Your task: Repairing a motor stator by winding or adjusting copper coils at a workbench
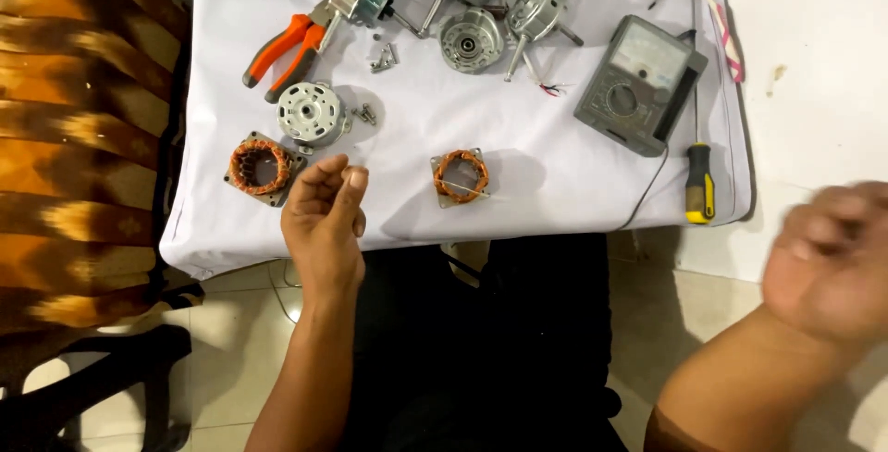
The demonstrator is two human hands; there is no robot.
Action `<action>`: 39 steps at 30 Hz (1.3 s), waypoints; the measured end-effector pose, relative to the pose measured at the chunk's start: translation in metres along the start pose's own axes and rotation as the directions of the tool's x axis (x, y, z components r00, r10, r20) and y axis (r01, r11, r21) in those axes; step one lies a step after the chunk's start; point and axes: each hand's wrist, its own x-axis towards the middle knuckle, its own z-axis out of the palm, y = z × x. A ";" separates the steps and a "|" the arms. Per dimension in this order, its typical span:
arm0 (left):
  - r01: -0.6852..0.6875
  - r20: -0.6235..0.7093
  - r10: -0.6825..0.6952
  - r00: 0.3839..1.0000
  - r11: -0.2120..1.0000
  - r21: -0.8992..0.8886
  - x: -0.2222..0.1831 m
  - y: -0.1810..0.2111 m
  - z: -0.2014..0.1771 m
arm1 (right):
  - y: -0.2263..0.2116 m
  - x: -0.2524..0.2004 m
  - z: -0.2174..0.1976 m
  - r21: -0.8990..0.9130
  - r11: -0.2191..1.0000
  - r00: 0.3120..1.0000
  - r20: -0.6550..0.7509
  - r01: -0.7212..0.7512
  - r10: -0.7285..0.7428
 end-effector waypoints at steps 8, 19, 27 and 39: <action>-0.047 0.020 0.048 0.999 0.998 -0.036 0.008 0.006 0.015 | 0.013 -0.012 0.080 -0.333 0.943 0.996 0.090 0.012 0.019; -0.279 0.203 0.296 0.933 0.954 -0.108 0.009 0.001 0.021 | 0.062 -0.003 0.137 -0.571 0.722 0.861 0.505 0.389 -0.064; -0.419 0.237 0.399 0.886 0.907 0.039 0.013 -0.007 0.031 | 0.084 -0.003 0.184 -0.618 0.632 0.818 0.573 0.467 -0.044; -0.614 0.441 0.516 0.735 0.781 0.110 0.017 -0.070 0.040 | 0.124 -0.003 0.183 -0.726 0.358 0.793 0.604 0.587 -0.075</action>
